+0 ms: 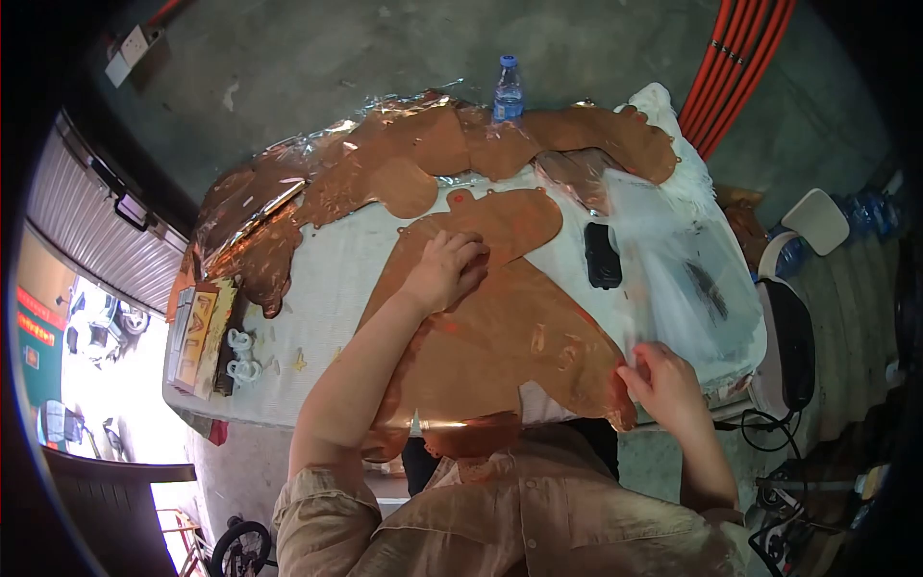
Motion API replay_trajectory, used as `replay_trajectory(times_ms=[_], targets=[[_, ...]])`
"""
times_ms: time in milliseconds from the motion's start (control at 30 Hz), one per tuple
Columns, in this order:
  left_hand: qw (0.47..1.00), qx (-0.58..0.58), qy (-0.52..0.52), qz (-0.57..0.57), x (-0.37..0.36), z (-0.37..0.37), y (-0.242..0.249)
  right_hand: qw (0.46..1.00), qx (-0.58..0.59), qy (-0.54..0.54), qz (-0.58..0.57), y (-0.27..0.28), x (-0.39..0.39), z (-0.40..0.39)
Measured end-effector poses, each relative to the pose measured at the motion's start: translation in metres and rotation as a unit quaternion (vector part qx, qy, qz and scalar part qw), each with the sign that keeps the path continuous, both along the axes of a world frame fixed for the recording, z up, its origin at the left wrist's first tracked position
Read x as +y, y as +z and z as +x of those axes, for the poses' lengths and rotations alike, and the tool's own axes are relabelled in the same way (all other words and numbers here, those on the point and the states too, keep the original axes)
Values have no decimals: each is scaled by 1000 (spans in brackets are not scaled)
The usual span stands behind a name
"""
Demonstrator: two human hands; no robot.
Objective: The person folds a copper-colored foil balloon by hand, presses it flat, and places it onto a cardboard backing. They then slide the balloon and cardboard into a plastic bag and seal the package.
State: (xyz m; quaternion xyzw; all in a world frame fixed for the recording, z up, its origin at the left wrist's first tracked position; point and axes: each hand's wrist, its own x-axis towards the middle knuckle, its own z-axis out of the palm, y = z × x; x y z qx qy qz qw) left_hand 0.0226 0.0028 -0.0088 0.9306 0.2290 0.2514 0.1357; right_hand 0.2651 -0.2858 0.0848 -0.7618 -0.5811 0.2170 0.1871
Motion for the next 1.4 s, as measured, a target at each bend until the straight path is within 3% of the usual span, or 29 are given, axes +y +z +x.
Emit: replay_trajectory(times_ms=[67,167,300,400,467,667,733,800,900,1000,1100,1133,1200,1267,1300,1367,1400], targets=[[1000,7,-7,-8,2,0,-1,985,-163,-11,60,-18,11,-1],[1000,10,-1,-23,-1,0,3,990,-135,-27,-35,-18,21,-6],[1000,8,-7,-14,0,0,2,989,-142,20,42,-33,20,1],[1000,3,2,-26,-3,0,4,996,-73,39,44,-16,21,-1],[999,2,5,-33,-4,1,6,963,269,-4,-15,-9,26,1],[1000,-2,-5,-24,-2,0,3,884,447,136,13,20,85,-52],[1000,1,-3,-23,-2,1,3,885,409,223,1,12,108,-82],[1000,6,1,-25,-2,0,1,875,363,307,89,-10,126,-117],[1000,8,-5,-22,6,-1,-6,878,290,375,57,-30,137,-153],[997,77,9,8,11,-4,-9,853,207,468,100,-44,135,-168],[997,71,15,-17,5,-2,-2,808,297,476,181,-41,128,-147],[998,53,13,-18,6,-1,-3,829,359,405,141,-28,125,-131],[999,35,14,-24,5,-3,-4,902,326,269,92,-27,135,-96],[999,41,10,-18,3,-2,-1,944,102,210,233,-43,151,-69],[999,41,8,-23,2,-2,-3,945,102,208,230,-57,159,-60],[1000,22,8,-11,3,-1,-3,922,-63,192,329,-89,177,-46],[1000,21,7,-9,4,0,-4,922,-65,191,331,-100,187,-45]])
